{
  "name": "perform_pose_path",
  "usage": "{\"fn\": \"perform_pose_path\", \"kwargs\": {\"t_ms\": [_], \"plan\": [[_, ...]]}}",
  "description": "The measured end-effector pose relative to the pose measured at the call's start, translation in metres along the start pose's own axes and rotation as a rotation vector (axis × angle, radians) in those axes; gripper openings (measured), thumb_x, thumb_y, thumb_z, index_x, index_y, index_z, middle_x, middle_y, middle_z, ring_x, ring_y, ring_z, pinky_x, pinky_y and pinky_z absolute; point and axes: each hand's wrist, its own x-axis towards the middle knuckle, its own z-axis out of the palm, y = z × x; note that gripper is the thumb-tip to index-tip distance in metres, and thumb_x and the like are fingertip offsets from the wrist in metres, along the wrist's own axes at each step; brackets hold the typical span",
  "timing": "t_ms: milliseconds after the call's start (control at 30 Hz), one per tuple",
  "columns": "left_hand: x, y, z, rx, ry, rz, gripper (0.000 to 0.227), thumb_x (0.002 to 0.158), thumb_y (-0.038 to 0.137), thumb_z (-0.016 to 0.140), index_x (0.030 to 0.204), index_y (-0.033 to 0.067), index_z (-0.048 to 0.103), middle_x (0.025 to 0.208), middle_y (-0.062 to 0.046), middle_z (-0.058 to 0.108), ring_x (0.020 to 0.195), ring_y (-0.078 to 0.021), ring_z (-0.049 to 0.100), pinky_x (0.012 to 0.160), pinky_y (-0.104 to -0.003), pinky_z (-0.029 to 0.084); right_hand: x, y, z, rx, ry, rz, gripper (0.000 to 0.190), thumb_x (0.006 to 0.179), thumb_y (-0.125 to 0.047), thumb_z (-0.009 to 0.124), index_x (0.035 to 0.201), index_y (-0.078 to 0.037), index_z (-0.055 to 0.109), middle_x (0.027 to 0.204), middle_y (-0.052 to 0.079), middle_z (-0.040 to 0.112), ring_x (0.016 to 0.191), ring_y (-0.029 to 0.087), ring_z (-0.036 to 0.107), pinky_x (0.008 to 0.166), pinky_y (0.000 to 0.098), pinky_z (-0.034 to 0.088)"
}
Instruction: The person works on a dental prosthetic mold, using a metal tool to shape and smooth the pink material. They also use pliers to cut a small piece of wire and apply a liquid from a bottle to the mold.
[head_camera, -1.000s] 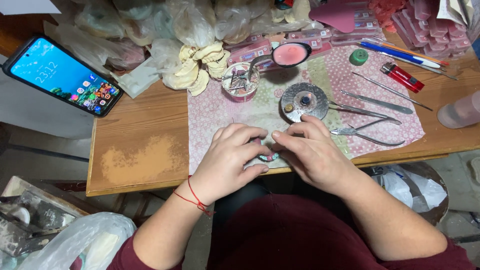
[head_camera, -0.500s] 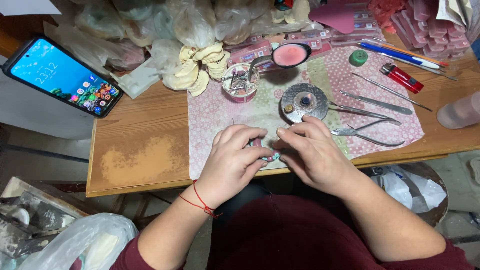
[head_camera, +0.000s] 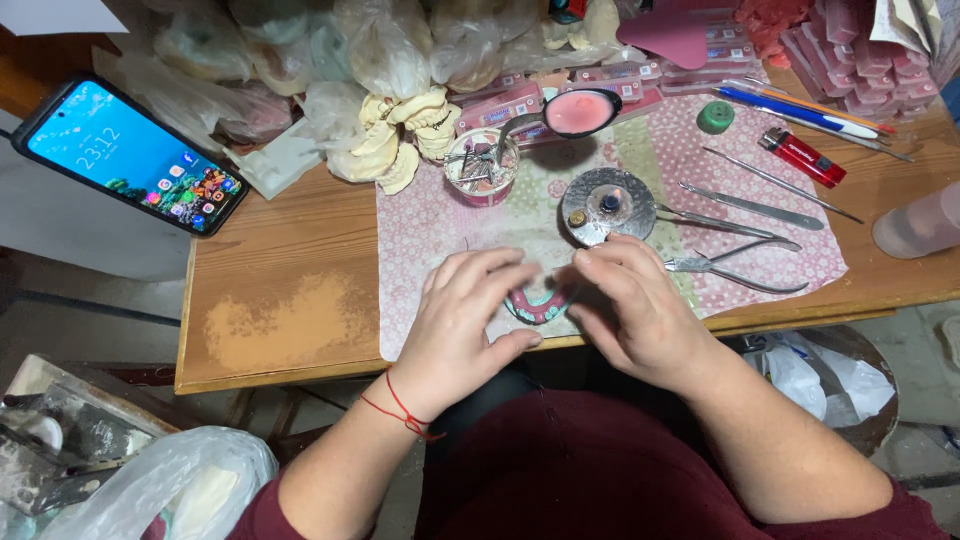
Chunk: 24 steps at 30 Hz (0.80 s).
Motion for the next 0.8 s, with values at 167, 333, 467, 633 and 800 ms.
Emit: {"fn": "perform_pose_path", "kwargs": {"t_ms": [167, 333, 467, 633, 800], "plan": [[-0.005, 0.017, 0.008, 0.150, 0.080, -0.184, 0.097, 0.062, 0.040, 0.095, 0.143, 0.0033, 0.055, 0.128, -0.015, 0.061, 0.121, -0.0357, 0.052, 0.099, -0.050, 0.034, -0.005, 0.000, 0.002, 0.075, 0.164, -0.025, 0.057, 0.085, 0.004, 0.072, 0.138, 0.006, 0.051, 0.106, 0.022, 0.070, 0.097, 0.045, 0.068, 0.090, 0.0634, 0.054], [-0.005, 0.023, 0.018, 0.205, 0.127, -0.203, 0.090, 0.059, 0.039, 0.096, 0.135, 0.0056, 0.062, 0.117, -0.009, 0.064, 0.113, -0.0311, 0.056, 0.092, -0.045, 0.034, -0.025, 0.009, -0.015, 0.077, 0.310, -0.031, 0.055, 0.084, 0.006, 0.074, 0.134, 0.008, 0.051, 0.100, 0.022, 0.072, 0.092, 0.043, 0.069, 0.084, 0.0577, 0.057], [0.001, 0.026, 0.026, 0.298, 0.125, -0.259, 0.080, 0.063, 0.052, 0.090, 0.129, 0.0151, 0.065, 0.115, -0.003, 0.067, 0.111, -0.0289, 0.057, 0.087, -0.044, 0.036, -0.063, 0.033, -0.057, -0.136, 0.509, 0.025, 0.033, 0.088, -0.005, 0.071, 0.115, 0.002, 0.053, 0.094, 0.020, 0.069, 0.087, 0.038, 0.066, 0.086, 0.0516, 0.052], [0.005, 0.021, 0.031, 0.340, 0.078, -0.386, 0.074, 0.062, 0.058, 0.087, 0.126, 0.0271, 0.065, 0.116, 0.004, 0.069, 0.114, -0.0284, 0.058, 0.089, -0.047, 0.040, -0.076, 0.054, -0.130, -0.463, 0.928, 0.230, 0.034, 0.087, 0.012, 0.051, 0.114, -0.001, 0.036, 0.108, 0.014, 0.035, 0.097, 0.030, 0.037, 0.083, 0.0386, 0.036], [0.003, 0.026, 0.029, 0.357, 0.127, -0.357, 0.066, 0.063, 0.053, 0.086, 0.121, 0.0275, 0.067, 0.114, 0.005, 0.069, 0.112, -0.0259, 0.058, 0.090, -0.044, 0.038, -0.128, 0.119, -0.161, -0.249, 0.675, 0.708, 0.079, 0.090, -0.007, 0.087, 0.153, -0.001, 0.039, 0.128, 0.021, 0.062, 0.107, 0.023, 0.063, 0.094, 0.0341, 0.053]]}}
